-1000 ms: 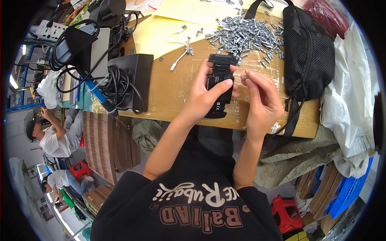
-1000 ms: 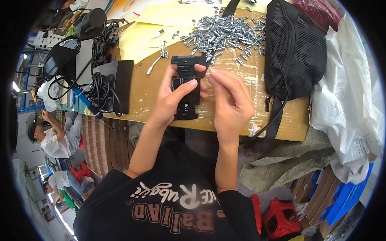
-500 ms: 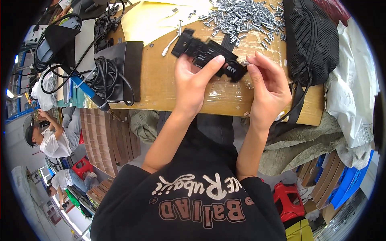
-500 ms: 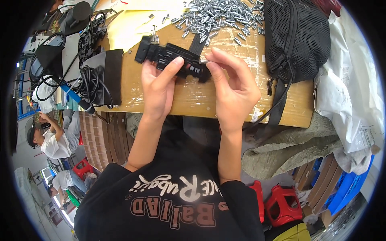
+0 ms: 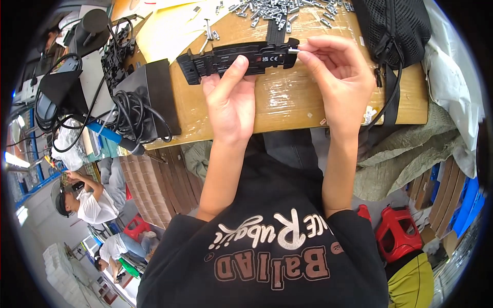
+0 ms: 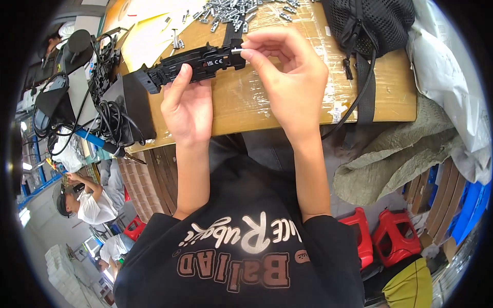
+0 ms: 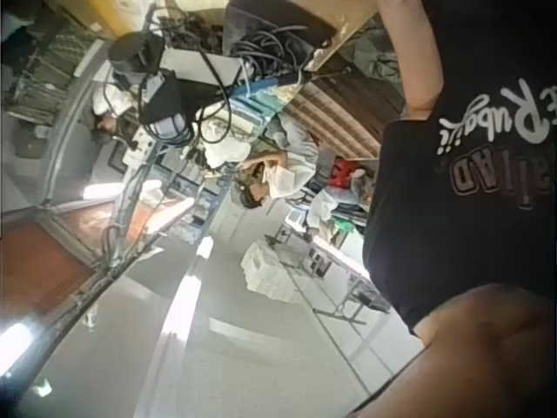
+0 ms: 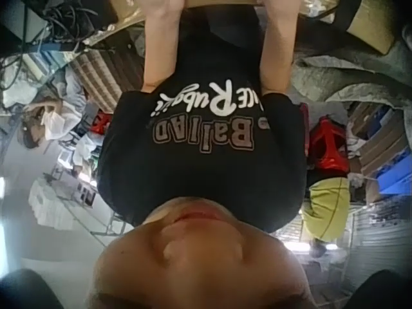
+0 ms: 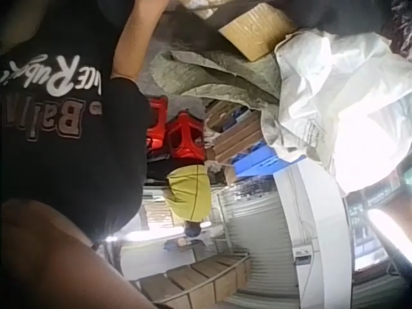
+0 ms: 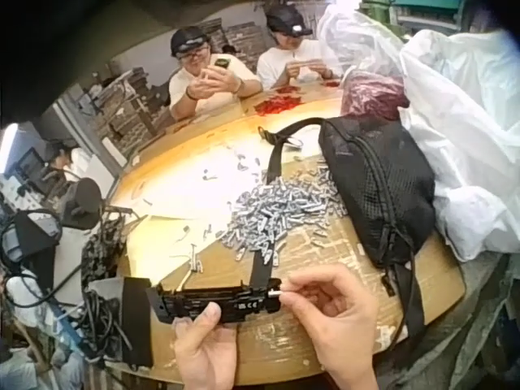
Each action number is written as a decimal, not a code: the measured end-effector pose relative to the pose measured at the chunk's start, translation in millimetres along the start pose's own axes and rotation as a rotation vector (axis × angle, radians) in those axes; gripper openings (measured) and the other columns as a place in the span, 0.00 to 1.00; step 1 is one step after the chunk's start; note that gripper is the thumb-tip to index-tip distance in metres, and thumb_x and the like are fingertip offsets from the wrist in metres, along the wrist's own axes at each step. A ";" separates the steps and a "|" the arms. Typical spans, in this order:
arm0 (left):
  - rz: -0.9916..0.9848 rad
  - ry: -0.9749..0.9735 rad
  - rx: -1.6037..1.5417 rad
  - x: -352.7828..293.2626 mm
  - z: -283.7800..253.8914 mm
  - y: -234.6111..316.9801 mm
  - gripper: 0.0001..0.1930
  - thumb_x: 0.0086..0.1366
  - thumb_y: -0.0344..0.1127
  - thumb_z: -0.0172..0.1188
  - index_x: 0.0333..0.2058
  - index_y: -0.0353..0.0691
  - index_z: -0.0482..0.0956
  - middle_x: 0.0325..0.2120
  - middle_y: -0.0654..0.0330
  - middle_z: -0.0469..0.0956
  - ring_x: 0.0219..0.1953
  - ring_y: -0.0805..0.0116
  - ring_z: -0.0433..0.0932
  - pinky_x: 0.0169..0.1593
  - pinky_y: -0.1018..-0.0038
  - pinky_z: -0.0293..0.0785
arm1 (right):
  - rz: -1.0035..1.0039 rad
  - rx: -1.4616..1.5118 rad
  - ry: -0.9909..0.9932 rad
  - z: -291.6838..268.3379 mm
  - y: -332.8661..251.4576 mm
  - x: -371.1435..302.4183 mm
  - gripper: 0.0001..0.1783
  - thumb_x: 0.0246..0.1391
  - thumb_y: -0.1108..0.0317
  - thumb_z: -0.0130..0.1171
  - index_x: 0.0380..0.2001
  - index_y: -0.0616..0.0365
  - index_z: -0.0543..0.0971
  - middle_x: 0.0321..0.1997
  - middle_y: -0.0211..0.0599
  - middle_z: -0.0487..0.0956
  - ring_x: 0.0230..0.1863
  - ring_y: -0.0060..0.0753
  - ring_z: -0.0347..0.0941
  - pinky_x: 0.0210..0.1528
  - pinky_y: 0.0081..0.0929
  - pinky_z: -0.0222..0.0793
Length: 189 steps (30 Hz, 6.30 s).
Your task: The person assembles black plastic housing components and small white components by hand.
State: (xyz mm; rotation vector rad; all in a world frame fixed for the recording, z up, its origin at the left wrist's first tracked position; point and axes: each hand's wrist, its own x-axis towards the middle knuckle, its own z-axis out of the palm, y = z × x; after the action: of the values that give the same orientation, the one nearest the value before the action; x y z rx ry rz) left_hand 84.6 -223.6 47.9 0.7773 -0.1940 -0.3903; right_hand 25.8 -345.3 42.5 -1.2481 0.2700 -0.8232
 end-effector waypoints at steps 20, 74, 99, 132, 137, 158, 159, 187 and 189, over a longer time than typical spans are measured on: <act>-0.043 -0.005 -0.077 -3.8 -2.8 2.8 0.11 0.48 0.19 0.52 0.29 0.41 0.64 0.30 0.58 0.68 0.38 0.64 0.68 0.50 0.67 0.61 | -0.161 -0.094 -0.038 0.7 4.7 -0.7 0.07 0.40 0.86 0.56 0.25 0.66 0.74 0.29 0.33 0.74 0.32 0.23 0.71 0.38 0.18 0.66; -0.278 0.193 0.302 -163.4 -161.5 74.0 0.02 0.57 0.29 0.48 0.27 0.39 0.68 0.23 0.70 0.66 0.26 0.86 0.63 0.29 0.87 0.59 | 0.853 -0.095 -0.754 97.0 37.1 -172.7 0.14 0.56 0.67 0.47 0.45 0.60 0.68 0.39 0.31 0.72 0.39 0.18 0.67 0.36 0.16 0.66; -0.208 0.244 0.212 -151.3 -170.6 114.9 0.02 0.58 0.28 0.47 0.27 0.38 0.65 0.19 0.71 0.62 0.23 0.86 0.58 0.25 0.85 0.56 | 1.003 -0.164 -0.787 135.3 8.1 -180.0 0.26 0.50 0.77 0.52 0.52 0.60 0.57 0.18 0.30 0.73 0.16 0.13 0.64 0.19 0.11 0.59; -0.219 0.209 0.306 -143.7 -175.1 119.6 0.01 0.58 0.28 0.47 0.28 0.38 0.66 0.20 0.71 0.62 0.23 0.87 0.59 0.25 0.86 0.56 | 1.087 -0.056 -0.768 134.8 18.0 -174.4 0.25 0.51 0.76 0.51 0.51 0.58 0.57 0.17 0.31 0.73 0.15 0.14 0.64 0.18 0.12 0.59; -0.231 0.212 0.278 -146.1 -176.4 119.7 0.01 0.58 0.28 0.47 0.29 0.38 0.66 0.21 0.72 0.63 0.24 0.86 0.59 0.26 0.86 0.57 | 1.034 -0.050 -0.800 133.2 16.7 -175.2 0.25 0.51 0.75 0.51 0.52 0.59 0.57 0.18 0.30 0.73 0.16 0.14 0.64 0.19 0.12 0.59; -0.313 0.421 0.377 -138.9 -214.4 71.1 0.17 0.56 0.33 0.52 0.44 0.33 0.66 0.29 0.63 0.73 0.31 0.78 0.71 0.35 0.82 0.67 | 1.169 -0.056 -0.720 120.7 63.3 -177.1 0.24 0.49 0.67 0.54 0.50 0.56 0.61 0.15 0.27 0.68 0.12 0.16 0.61 0.09 0.14 0.58; -0.299 0.459 0.534 -144.5 -220.6 59.8 0.12 0.57 0.32 0.51 0.40 0.34 0.71 0.30 0.66 0.72 0.34 0.78 0.68 0.39 0.82 0.65 | 1.153 -0.127 -0.752 115.4 71.4 -181.4 0.24 0.50 0.66 0.54 0.49 0.56 0.60 0.15 0.27 0.67 0.11 0.16 0.62 0.08 0.15 0.58; -0.526 -0.044 1.006 -122.4 -179.8 -30.4 0.08 0.63 0.31 0.46 0.32 0.36 0.74 0.12 0.66 0.66 0.10 0.82 0.58 0.15 0.83 0.51 | 0.051 -0.877 1.001 -262.6 -26.7 -131.7 0.12 0.55 0.59 0.49 0.37 0.56 0.69 0.16 0.29 0.70 0.15 0.22 0.66 0.14 0.21 0.58; -0.552 0.007 1.021 -120.8 -175.4 -32.6 0.08 0.63 0.31 0.46 0.31 0.36 0.74 0.12 0.67 0.66 0.10 0.82 0.58 0.15 0.83 0.51 | 0.199 -1.504 0.884 -292.3 0.8 -143.1 0.16 0.54 0.56 0.50 0.41 0.53 0.69 0.18 0.37 0.73 0.19 0.36 0.71 0.22 0.32 0.64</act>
State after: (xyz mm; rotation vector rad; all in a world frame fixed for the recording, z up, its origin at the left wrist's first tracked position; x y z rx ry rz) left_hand 20.3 -82.2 -101.4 1.8533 -0.1642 -0.8295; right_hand -248.2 -461.1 -89.7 -2.0513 1.9630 -0.9404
